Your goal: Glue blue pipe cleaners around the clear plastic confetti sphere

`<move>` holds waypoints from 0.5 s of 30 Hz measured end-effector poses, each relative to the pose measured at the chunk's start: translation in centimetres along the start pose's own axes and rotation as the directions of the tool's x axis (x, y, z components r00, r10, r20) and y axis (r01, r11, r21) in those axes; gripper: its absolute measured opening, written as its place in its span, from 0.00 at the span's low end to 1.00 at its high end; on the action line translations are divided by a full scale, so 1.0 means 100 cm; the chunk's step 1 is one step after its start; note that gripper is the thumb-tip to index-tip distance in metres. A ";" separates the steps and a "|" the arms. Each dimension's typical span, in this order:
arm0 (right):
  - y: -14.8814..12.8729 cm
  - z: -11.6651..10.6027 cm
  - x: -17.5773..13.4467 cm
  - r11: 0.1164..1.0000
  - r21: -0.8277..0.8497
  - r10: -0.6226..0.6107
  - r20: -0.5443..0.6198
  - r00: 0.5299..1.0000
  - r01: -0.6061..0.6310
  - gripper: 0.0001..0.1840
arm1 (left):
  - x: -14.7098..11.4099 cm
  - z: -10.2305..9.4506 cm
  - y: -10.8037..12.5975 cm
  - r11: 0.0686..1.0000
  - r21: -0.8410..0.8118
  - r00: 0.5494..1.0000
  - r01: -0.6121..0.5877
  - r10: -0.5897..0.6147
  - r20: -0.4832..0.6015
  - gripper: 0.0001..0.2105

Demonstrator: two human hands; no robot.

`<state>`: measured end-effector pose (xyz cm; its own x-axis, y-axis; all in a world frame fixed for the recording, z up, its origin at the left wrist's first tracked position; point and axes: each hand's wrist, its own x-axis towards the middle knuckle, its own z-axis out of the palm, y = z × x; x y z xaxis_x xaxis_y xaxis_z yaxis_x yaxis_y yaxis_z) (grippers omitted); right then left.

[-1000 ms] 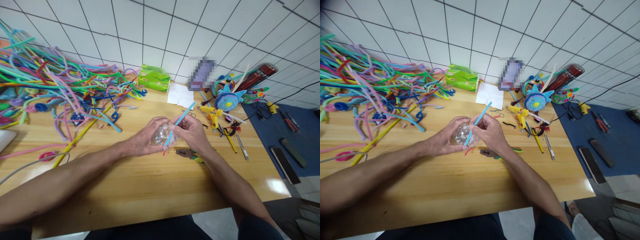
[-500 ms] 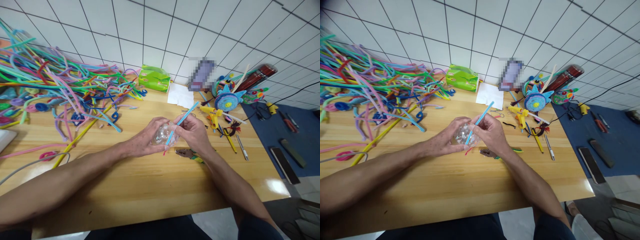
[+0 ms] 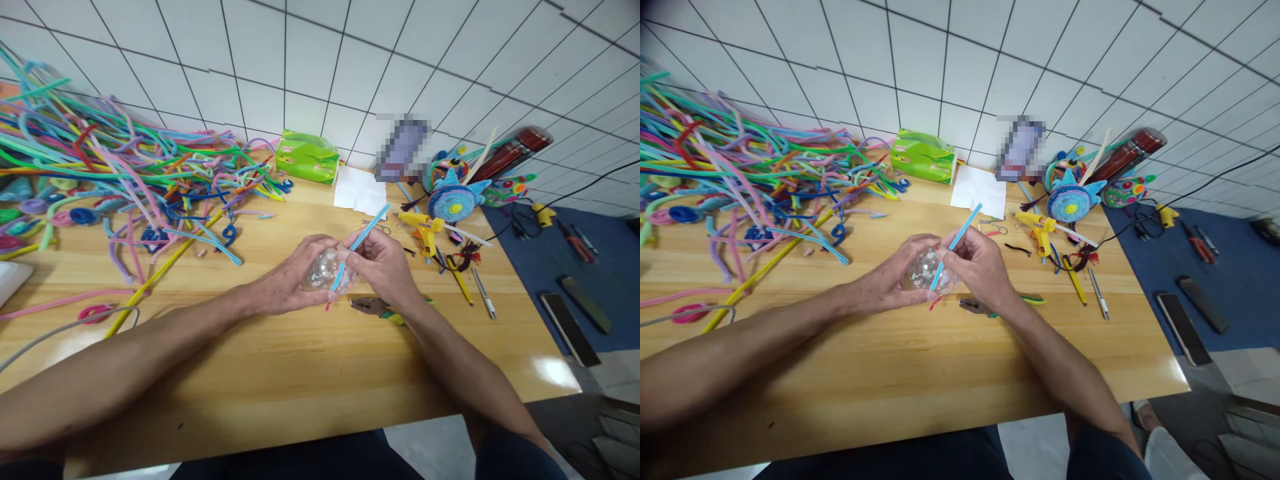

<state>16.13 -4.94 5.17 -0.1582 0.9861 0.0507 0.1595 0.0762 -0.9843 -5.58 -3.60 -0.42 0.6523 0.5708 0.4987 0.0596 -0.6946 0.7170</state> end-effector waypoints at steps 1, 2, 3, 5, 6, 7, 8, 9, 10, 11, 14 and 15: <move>0.000 0.000 0.000 1.000 -0.013 0.002 0.000 1.000 -0.002 0.18 | 0.000 0.000 0.000 1.000 0.001 1.000 -0.002 0.002 -0.002 0.40; -0.001 0.000 0.000 1.000 -0.023 0.005 0.002 1.000 -0.005 0.18 | 0.000 0.001 0.000 1.000 0.002 1.000 -0.002 0.002 -0.004 0.39; -0.001 0.000 0.000 1.000 -0.030 0.005 0.005 1.000 -0.005 0.18 | 0.000 0.001 0.000 1.000 0.004 1.000 0.001 -0.001 -0.005 0.39; -0.001 -0.001 0.000 0.999 -0.041 0.003 0.008 1.000 -0.003 0.18 | 0.000 0.002 0.001 1.000 0.005 1.000 0.014 -0.014 -0.010 0.38; -0.001 -0.001 0.000 0.999 -0.045 0.001 0.009 1.000 -0.001 0.17 | 0.000 0.002 0.003 1.000 0.002 1.000 0.022 -0.022 -0.017 0.38; -0.001 -0.001 0.000 0.999 -0.049 -0.002 0.010 1.000 0.002 0.17 | 0.000 0.003 0.004 0.999 -0.004 0.999 0.035 -0.035 -0.026 0.37; -0.002 -0.001 -0.001 0.999 -0.051 -0.007 0.011 1.000 0.007 0.17 | 0.001 0.004 0.007 0.998 -0.013 0.998 0.057 -0.058 -0.039 0.37; -0.002 0.000 -0.001 0.999 -0.053 -0.011 0.014 1.000 0.012 0.17 | 0.001 0.004 0.009 0.996 -0.025 0.994 0.091 -0.092 -0.054 0.36; -0.003 0.000 -0.001 0.998 -0.055 -0.014 0.018 1.000 0.015 0.17 | 0.001 0.005 0.012 0.990 -0.039 0.988 0.134 -0.136 -0.068 0.34; -0.003 0.000 -0.002 0.998 -0.054 -0.015 0.021 1.000 0.016 0.16 | 0.002 0.005 0.015 0.983 -0.055 0.980 0.177 -0.181 -0.081 0.32; -0.003 0.000 -0.002 1.000 -0.019 0.003 0.030 1.000 -0.002 0.16 | 0.002 0.006 0.020 0.966 -0.094 0.964 0.242 -0.250 -0.094 0.27; -0.003 -0.001 -0.001 1.000 0.000 0.014 0.036 0.999 -0.014 0.16 | 0.002 0.006 0.020 0.965 -0.103 0.965 0.239 -0.249 -0.088 0.27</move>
<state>16.17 -5.10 5.50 -0.1912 0.9811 0.0313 0.1620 0.0629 -0.9848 -4.89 -5.12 0.86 0.5480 0.7617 0.3457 0.1358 -0.4888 0.8617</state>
